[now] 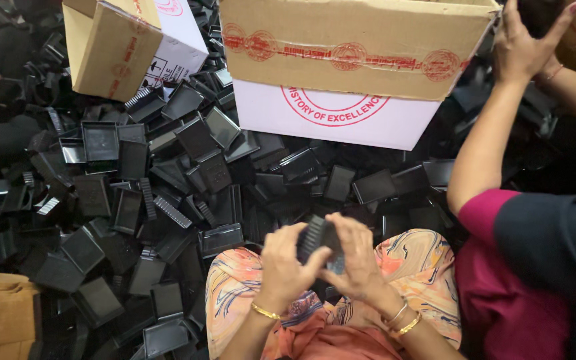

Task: The person sits on the floor and repeatedly picks up two black plastic components, snaps them together, and places the assembled unit into a nearby cardboard box. The process is repeated continuously with parts from a large pile on the floor.

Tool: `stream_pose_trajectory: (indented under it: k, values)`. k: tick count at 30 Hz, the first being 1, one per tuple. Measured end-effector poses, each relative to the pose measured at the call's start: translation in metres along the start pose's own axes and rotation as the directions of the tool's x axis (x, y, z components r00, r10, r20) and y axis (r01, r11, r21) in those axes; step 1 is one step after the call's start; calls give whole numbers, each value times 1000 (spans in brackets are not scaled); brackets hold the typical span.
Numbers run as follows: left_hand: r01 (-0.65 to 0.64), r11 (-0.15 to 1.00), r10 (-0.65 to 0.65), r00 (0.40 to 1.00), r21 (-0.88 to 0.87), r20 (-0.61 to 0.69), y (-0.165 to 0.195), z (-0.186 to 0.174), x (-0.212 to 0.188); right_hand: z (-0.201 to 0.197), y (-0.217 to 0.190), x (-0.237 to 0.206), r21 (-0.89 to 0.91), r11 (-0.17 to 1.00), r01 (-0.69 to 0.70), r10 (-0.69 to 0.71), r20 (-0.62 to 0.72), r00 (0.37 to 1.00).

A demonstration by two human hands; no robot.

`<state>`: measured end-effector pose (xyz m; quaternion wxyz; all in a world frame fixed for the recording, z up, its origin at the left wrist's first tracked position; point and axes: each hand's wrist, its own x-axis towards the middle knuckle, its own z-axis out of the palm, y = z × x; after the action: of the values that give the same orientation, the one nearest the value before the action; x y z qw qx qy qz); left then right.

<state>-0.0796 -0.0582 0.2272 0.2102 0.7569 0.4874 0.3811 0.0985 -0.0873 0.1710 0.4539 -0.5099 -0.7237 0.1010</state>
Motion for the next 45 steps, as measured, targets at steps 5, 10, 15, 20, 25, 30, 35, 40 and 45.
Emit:
stream_pose_trajectory:
  k: [5, 10, 15, 20, 25, 30, 35, 40, 45]
  values:
    - [111, 843, 48, 959, -526, 279, -2, -17, -2, -18, -11, 3, 390, 898, -205, 124, 223, 967]
    - [-120, 825, 282, 934, -552, 218, -23, -15, -9, -24, 0, -13, 643, 687, -338, 86, 390, 917]
    - [218, 485, 72, 955, -847, 287, -26, -14, -16, -21, 11, -23, 822, 424, -379, 94, 376, 922]
    - [-77, 866, 159, 979, -494, 126, -11, -13, -14, -14, 11, -20, 763, 557, -329, 73, 350, 934]
    - [-17, 831, 110, 985, -556, 135, -9, -13, -16, -23, 7, -11, 784, 570, -245, -38, 323, 946]
    - [38, 712, 43, 994, -701, 98, -2, 0, -16, -17, -1, -10, 703, 674, -228, -8, 315, 949]
    - [-217, 856, 215, 975, -469, -57, 1, -3, -14, 0, 5, -12, 805, 357, -473, 313, 374, 873]
    - [-403, 915, 397, 903, -4, -167, -3, 5, -17, 10, 4, -8, 910, -132, -393, 507, 403, 762]
    - [-229, 971, 213, 959, -67, -185, -19, 15, -22, 15, -5, -2, 864, 133, -486, 527, 354, 773]
